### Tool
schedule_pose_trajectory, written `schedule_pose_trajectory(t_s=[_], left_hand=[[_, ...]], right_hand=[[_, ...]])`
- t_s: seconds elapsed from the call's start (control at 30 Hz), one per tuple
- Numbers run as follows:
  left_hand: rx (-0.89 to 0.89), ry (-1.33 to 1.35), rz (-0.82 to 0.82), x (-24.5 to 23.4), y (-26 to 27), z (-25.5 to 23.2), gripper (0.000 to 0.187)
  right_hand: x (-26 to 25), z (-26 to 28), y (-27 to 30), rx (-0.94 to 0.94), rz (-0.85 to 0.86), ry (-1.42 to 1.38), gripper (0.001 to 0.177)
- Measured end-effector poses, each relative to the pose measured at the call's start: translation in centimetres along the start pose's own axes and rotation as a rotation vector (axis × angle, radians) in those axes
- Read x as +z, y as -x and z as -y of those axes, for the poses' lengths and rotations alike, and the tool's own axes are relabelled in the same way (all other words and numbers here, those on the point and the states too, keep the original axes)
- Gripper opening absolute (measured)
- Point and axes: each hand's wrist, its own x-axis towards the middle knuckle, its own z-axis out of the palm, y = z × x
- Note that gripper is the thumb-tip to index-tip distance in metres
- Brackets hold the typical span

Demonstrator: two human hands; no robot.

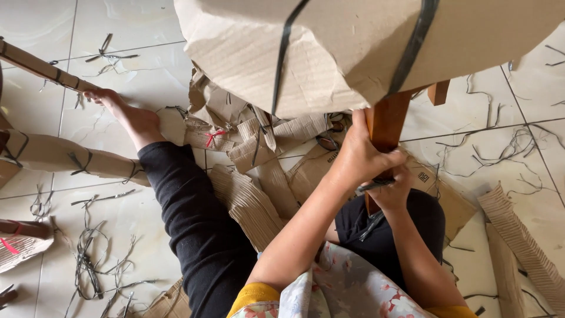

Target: Wrapping the legs of a wooden stool with corrugated cardboard and securing it with wire ties using a small tool.

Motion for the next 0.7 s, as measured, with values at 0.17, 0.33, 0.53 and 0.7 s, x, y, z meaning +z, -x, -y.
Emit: schedule_pose_trajectory(t_s=[0.17,0.33,0.53,0.7], left_hand=[[0.016,0.052,-0.003,-1.8,-1.4,0.9,0.075],[0.028,0.044,-0.019,-4.4,-2.9,2.4,0.085],[0.084,0.068,-0.002,-7.9,-3.6,1.8,0.089],[0.016,0.111,0.018,-10.9,-4.6,0.9,0.072]], right_hand=[[2.5,-2.3,1.6,0.028,-0.055,-0.003,0.031],[5.2,-0.7,0.5,0.057,-0.082,-0.045,0.023],[8.7,-1.2,1.5,0.081,-0.134,-0.018,0.027],[12.2,0.5,1.2,0.158,-0.186,-0.039,0.032]])
